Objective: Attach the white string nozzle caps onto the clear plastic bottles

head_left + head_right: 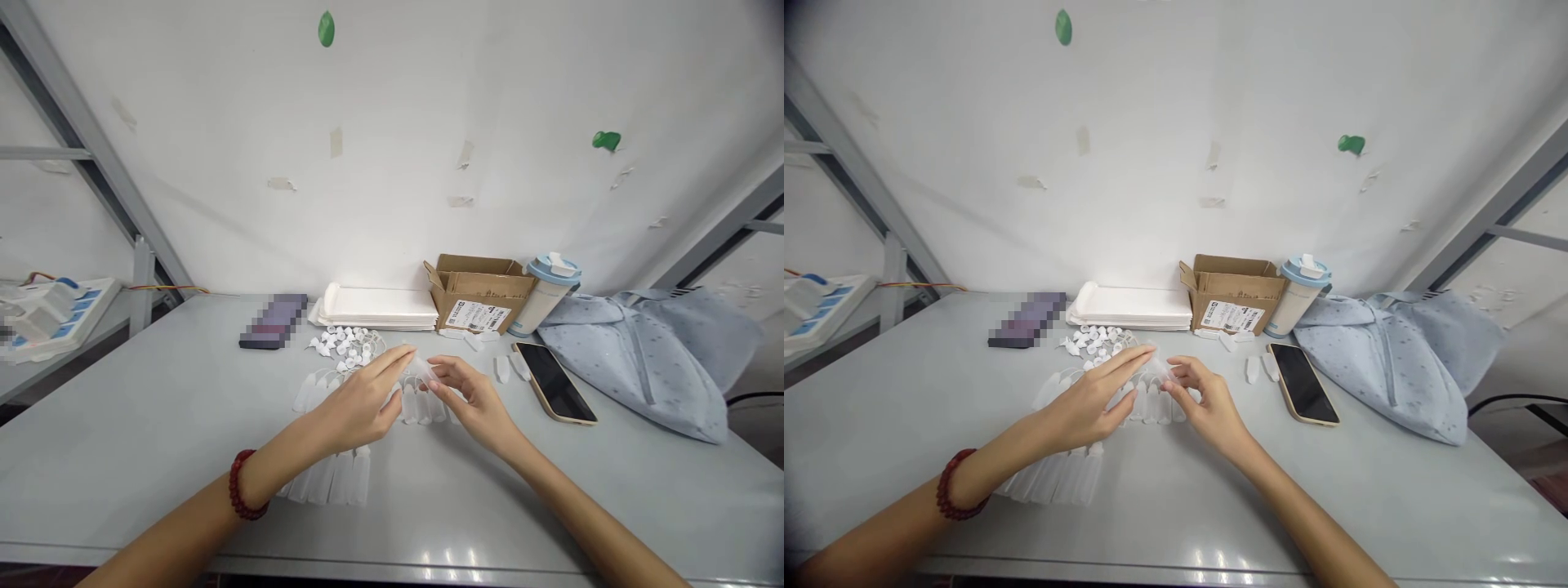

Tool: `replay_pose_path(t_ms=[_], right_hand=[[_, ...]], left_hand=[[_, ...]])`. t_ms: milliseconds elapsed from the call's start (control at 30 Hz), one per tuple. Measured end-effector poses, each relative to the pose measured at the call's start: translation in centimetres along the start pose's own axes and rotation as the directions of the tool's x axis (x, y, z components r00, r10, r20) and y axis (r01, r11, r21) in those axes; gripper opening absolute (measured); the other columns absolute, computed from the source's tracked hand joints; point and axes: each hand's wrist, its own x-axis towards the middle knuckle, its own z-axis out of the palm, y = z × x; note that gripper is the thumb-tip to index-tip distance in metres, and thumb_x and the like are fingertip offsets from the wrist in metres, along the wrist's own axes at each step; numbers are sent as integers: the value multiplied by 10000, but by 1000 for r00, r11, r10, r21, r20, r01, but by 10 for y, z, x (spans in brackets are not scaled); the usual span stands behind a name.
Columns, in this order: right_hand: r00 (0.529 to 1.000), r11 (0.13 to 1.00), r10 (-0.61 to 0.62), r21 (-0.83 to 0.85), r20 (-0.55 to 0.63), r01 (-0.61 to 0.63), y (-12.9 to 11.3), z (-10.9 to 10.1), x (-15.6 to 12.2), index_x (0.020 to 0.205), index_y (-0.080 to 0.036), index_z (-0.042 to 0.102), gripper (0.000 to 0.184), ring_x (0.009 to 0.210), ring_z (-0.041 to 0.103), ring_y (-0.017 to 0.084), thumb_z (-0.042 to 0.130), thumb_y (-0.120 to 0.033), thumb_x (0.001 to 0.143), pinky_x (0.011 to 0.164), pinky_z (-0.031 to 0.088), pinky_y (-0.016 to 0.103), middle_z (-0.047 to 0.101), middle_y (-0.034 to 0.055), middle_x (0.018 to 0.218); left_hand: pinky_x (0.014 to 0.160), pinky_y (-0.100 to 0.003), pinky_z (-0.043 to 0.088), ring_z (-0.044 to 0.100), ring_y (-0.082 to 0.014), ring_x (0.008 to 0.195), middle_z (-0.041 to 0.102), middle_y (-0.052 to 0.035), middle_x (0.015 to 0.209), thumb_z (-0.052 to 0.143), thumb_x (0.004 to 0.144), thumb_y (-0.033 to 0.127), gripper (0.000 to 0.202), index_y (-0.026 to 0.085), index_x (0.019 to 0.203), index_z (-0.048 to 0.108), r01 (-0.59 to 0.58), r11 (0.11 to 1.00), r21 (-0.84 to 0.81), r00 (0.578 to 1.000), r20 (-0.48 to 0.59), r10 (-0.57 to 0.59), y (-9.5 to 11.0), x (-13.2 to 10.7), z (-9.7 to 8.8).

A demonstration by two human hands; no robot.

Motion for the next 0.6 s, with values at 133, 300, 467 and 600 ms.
replay_pose_path(t_ms=[133, 300, 467, 600], right_hand=[[1000, 1000, 9, -4, 8, -9, 0, 2, -1, 1137, -218, 484, 319, 850, 668, 212, 507, -388, 868, 697, 524, 340, 664, 72, 931], [1000, 1000, 11, -15, 24, -11, -1, 4, -3, 1198, -218, 435, 368, 843, 671, 210, 496, -383, 874, 697, 526, 344, 638, 84, 966], [999, 1000, -1, -30, 35, 2, -2, 6, -5, 1212, -224, 443, 374, 844, 673, 217, 494, -377, 875, 645, 523, 318, 627, 78, 957], [999, 1000, -11, -24, 31, 11, -2, 6, -5, 1165, -222, 477, 329, 834, 669, 211, 508, -361, 869, 622, 509, 297, 631, 69, 943]], left_hand=[[1073, -394, 378, 366, -225, 1305, 364, -108, 1426, 395, 853, 102, 554, 157, 1395, 295, -43, 999, -18, 999, -15, 43, 3, -1, 1], [1066, -402, 389, 368, -226, 1303, 366, -120, 1423, 413, 836, 81, 583, 150, 1401, 283, -85, 996, -15, 996, -16, 85, 5, -3, 2], [1050, -394, 414, 387, -230, 1289, 393, -127, 1405, 428, 823, 74, 589, 146, 1393, 296, -142, 990, 7, 989, -31, 142, 6, -3, 1], [1041, -388, 426, 409, -228, 1270, 436, -138, 1367, 415, 827, 68, 548, 125, 1365, 330, -192, 980, 46, 979, -56, 195, 7, -2, 1]])
